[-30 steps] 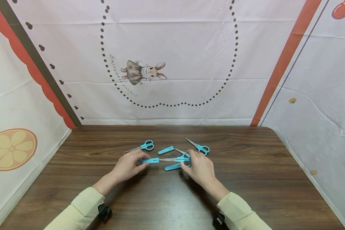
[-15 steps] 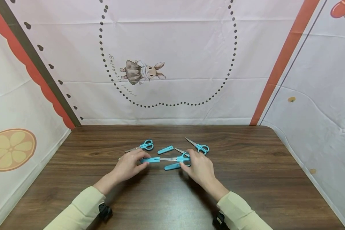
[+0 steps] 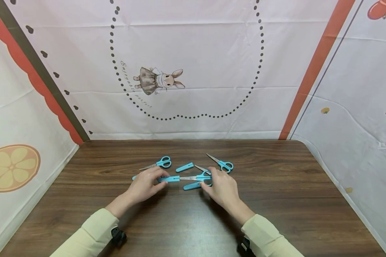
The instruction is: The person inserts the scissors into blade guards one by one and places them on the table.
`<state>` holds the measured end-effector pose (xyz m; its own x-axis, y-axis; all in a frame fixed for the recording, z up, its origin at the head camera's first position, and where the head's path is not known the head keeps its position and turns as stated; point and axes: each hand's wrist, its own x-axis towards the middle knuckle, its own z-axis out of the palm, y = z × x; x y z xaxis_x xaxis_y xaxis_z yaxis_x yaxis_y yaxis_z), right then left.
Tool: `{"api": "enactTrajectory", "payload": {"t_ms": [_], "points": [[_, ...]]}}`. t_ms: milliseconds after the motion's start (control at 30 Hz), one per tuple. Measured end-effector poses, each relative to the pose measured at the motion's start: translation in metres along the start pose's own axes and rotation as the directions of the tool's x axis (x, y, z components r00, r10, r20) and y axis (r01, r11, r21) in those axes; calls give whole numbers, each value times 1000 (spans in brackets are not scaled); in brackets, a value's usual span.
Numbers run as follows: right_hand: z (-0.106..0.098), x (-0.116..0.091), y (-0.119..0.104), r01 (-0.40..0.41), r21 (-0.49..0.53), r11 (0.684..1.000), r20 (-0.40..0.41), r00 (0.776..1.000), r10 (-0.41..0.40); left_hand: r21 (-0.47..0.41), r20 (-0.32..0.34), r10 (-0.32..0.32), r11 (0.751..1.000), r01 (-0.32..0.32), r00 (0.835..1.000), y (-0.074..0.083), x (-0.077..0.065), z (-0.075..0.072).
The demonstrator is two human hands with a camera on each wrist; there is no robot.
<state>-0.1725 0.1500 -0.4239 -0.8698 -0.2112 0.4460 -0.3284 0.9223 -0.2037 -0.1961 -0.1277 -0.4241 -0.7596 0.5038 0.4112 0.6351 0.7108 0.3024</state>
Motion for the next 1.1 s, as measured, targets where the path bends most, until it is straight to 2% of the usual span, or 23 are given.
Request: {"api": "enactTrajectory", "payload": {"t_ms": [367, 667, 1100], "points": [[2, 0, -2, -7, 12, 1000, -3, 1000, 7, 2, -22, 24, 1000, -24, 999, 2, 1, 0], [3, 0, -4, -7, 19, 1000, 0, 1000, 7, 8, -11, 18, 1000, -17, 1000, 3, 2, 2], [4, 2, -6, -5, 36, 999, -1, 1000, 5, -33, -15, 24, 999, -24, 1000, 6, 7, 5]]}}
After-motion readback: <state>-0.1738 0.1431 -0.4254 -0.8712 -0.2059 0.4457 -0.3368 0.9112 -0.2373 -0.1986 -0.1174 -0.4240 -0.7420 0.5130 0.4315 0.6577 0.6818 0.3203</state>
